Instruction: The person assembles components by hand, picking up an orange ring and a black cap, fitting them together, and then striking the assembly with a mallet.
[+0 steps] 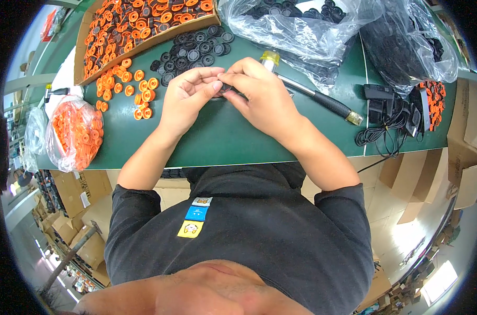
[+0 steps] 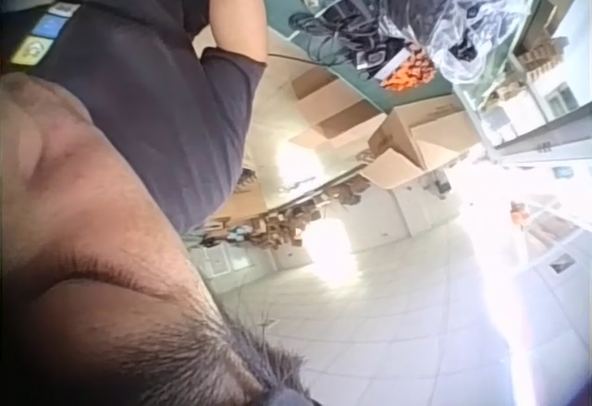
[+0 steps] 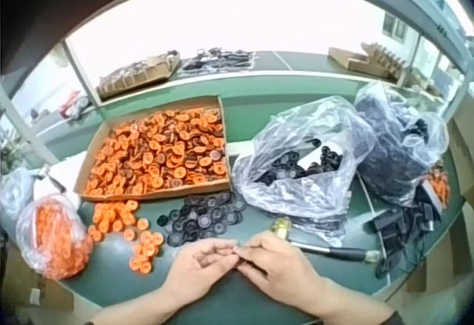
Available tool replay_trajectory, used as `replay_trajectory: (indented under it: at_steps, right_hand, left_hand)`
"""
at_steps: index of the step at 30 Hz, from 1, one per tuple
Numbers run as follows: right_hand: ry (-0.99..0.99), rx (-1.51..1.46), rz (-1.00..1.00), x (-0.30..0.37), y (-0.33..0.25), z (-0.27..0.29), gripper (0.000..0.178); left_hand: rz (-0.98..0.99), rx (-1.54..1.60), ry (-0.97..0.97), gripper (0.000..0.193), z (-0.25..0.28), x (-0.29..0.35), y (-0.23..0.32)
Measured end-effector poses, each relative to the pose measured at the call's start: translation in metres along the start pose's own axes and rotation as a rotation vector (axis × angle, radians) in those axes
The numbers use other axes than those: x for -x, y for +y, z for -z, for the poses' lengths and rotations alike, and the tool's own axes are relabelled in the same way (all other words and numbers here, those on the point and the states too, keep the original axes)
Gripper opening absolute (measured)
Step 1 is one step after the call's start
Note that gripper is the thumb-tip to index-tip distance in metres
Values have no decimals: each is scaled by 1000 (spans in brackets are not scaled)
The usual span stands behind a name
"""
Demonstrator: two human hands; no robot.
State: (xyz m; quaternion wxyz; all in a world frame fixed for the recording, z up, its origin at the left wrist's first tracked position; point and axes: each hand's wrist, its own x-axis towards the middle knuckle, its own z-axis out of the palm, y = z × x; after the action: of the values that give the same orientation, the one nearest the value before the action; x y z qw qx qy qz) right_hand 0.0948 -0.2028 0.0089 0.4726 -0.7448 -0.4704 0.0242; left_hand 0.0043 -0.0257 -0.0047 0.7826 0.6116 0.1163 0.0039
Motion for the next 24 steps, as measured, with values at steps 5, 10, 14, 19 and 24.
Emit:
replay_trajectory:
  at_steps: [5, 10, 14, 19, 24]
  right_hand:
    - [42, -14, 47, -2, 2, -1, 35]
    - [60, -603, -237, 2, 6, -6, 32]
    - [52, -599, -292, 4, 5, -7, 29]
    - [60, -657, -325, 5, 7, -7, 24]
    - [49, -696, -334, 5, 11, -9, 22]
  left_hand:
    - [-91, -44, 44, 30, -4, 1, 0]
    - [-389, -310, 112, 29, -10, 8, 7]
    - [-578, -527, 124, 30, -9, 9, 8]
    - [-620, -558, 119, 29, -8, 12, 10]
    - [-598, -508, 129, 26, -9, 11, 7]
